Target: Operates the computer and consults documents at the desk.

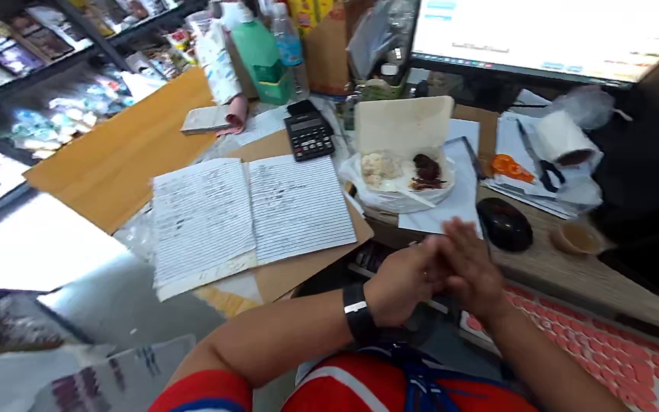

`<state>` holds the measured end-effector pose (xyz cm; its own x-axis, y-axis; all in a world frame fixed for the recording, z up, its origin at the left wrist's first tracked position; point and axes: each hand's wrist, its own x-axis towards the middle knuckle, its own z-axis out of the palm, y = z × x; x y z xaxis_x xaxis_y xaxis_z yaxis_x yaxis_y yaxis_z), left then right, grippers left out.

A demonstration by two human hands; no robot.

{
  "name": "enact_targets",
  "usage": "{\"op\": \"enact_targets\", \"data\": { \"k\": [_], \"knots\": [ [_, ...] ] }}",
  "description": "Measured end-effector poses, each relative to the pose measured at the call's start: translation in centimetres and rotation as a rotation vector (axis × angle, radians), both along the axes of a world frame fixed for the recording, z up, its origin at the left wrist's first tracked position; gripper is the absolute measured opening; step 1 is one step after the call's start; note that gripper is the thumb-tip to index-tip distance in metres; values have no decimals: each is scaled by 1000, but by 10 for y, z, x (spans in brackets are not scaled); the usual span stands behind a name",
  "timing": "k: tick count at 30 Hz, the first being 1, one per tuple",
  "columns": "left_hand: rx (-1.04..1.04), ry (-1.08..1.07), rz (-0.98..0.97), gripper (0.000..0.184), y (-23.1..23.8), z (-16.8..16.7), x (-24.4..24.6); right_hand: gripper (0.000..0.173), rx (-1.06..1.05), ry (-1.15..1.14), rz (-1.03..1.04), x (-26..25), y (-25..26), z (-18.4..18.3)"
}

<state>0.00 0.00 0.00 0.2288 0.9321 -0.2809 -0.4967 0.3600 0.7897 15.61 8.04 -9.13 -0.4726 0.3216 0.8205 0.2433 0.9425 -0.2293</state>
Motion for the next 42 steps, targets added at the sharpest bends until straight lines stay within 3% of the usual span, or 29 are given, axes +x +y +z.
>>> {"op": "enact_targets", "data": {
  "k": [4, 6, 9, 12, 15, 17, 20, 23, 25, 29, 33, 36, 42],
  "knots": [
    [334, 191, -18, 17, 7, -9, -25, 19, -111, 198, -112, 44, 17, 21],
    [416, 270, 17, 5, 16, -19, -31, 13, -132, 245, -109, 51, 17, 32],
    [365, 271, 41, 6, 24, -29, -29, 27, -206, 145, 32, 31, -8, 45],
    [172, 134, 58, 22, 18, -30, -19, 29, -209, 62, 159, -10, -33, 30],
    [-7, -48, 7, 38, 2, -25, -14, 48, 14, -55, 2, -28, -28, 3],
    [102, -57, -103, 38, -6, -23, -32, 60, 39, -68, -170, -13, -14, 9],
    [541, 252, -46, 25, -18, -22, -75, 56, -63, 68, -428, 34, 20, 20],
    [766, 537, 261, 11, -20, -36, -115, 38, -198, 95, -554, 71, 42, 15],
    [775, 635, 419, 6, -24, -45, -129, 38, -299, 51, -564, 81, 48, 5],
    [745, 943, 566, 24, -31, -55, -133, 49, -411, 21, -543, 84, 60, -8],
    [670, 1319, 482, 57, -20, -58, -130, 51, -524, 44, -526, 82, 69, -14],
    [680, 1464, 474, 58, -11, -68, -128, 62, -588, 1, -544, 81, 69, -10],
    [689, 1471, 363, 46, -6, -79, -133, 44, -532, 16, -548, 75, 76, -17]
  ]
}}
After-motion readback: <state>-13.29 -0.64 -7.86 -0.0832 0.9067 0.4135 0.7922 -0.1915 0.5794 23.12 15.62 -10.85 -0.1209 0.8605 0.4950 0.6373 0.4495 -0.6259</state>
